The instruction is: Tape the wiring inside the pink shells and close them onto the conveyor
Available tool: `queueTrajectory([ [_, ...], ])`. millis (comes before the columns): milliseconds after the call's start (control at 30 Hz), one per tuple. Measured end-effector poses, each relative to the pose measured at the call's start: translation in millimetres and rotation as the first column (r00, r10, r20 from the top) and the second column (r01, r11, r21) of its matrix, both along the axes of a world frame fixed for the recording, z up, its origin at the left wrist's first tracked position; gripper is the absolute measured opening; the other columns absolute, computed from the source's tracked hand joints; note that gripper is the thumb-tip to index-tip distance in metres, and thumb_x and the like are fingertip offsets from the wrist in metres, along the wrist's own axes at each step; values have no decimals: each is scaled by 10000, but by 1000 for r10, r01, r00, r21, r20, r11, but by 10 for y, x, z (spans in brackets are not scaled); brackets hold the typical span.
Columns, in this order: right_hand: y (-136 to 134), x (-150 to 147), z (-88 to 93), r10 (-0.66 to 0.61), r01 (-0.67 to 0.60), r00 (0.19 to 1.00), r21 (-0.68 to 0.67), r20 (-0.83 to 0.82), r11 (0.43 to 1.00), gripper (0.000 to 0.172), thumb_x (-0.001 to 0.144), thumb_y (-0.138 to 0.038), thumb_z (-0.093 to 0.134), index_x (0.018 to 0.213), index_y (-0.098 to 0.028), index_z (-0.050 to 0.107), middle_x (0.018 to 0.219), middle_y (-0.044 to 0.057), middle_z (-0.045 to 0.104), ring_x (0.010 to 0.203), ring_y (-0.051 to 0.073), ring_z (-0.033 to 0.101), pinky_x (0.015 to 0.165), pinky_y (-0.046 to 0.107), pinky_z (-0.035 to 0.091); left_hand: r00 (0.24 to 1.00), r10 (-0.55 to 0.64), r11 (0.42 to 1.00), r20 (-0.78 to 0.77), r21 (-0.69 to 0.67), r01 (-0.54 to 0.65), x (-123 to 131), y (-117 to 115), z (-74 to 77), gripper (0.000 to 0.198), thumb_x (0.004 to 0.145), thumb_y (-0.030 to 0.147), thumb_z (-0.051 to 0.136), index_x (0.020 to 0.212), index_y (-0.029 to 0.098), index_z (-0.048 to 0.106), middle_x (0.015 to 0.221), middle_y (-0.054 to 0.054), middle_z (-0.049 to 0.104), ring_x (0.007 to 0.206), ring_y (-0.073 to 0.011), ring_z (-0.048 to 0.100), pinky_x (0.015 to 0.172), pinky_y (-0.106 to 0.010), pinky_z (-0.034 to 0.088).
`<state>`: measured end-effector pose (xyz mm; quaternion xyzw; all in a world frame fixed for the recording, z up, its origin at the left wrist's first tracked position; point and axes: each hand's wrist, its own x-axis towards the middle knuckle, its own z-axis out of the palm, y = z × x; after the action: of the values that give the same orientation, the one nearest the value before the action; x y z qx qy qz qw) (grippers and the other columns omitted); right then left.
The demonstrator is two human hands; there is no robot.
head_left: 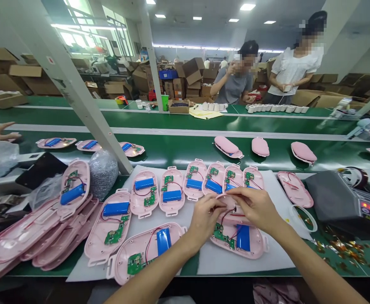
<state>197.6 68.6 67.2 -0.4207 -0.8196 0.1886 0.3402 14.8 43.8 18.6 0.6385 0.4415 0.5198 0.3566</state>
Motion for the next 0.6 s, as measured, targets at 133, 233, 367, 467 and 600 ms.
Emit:
queueTrajectory([
  [133, 17, -61, 34, -23, 32, 995, -95, 98, 995, 226, 903, -273, 538, 1084, -256, 673, 1059, -2, 722, 937, 174, 674, 810, 293, 487, 979, 43, 966, 199, -260, 10, 19, 4, -27, 331, 733, 177, 760, 949, 225, 514, 813, 44, 618, 645, -127, 631, 559, -222, 484],
  [233, 51, -70, 7, -53, 89, 967, -138, 251, 986, 168, 826, -303, 614, 961, -255, 702, 913, -1, 734, 819, 199, 670, 707, 296, 457, 979, 45, 961, 200, -277, 12, 22, -4, -42, 335, 729, 197, 755, 928, 222, 486, 829, 47, 612, 628, -106, 621, 553, -199, 478],
  [367, 140, -77, -61, -48, 101, 963, -189, 265, 977, 117, 802, -253, 592, 833, -226, 701, 765, 2, 718, 704, 175, 646, 644, 267, 417, 976, 9, 949, 216, -308, 60, -6, 27, -3, 371, 725, 268, 757, 977, 215, 490, 891, 15, 633, 685, -130, 640, 584, -213, 496],
  [467, 174, -162, -38, -43, 91, 966, -182, 254, 979, 185, 764, -217, 602, 908, -215, 718, 898, 25, 744, 820, 197, 676, 709, 270, 452, 983, -101, 921, 150, -359, 150, -42, 76, 78, 286, 785, 384, 682, 950, 190, 549, 818, -6, 655, 718, -173, 640, 650, -268, 525],
  [600, 225, -195, 24, 5, 20, 980, -127, 200, 992, 354, 742, -229, 637, 1091, -235, 696, 1048, 29, 736, 957, 217, 679, 842, 295, 491, 992, -123, 910, -31, -403, 100, -113, 235, 95, 390, 720, 569, 694, 750, 211, 543, 626, 27, 595, 603, -196, 599, 596, -303, 536],
])
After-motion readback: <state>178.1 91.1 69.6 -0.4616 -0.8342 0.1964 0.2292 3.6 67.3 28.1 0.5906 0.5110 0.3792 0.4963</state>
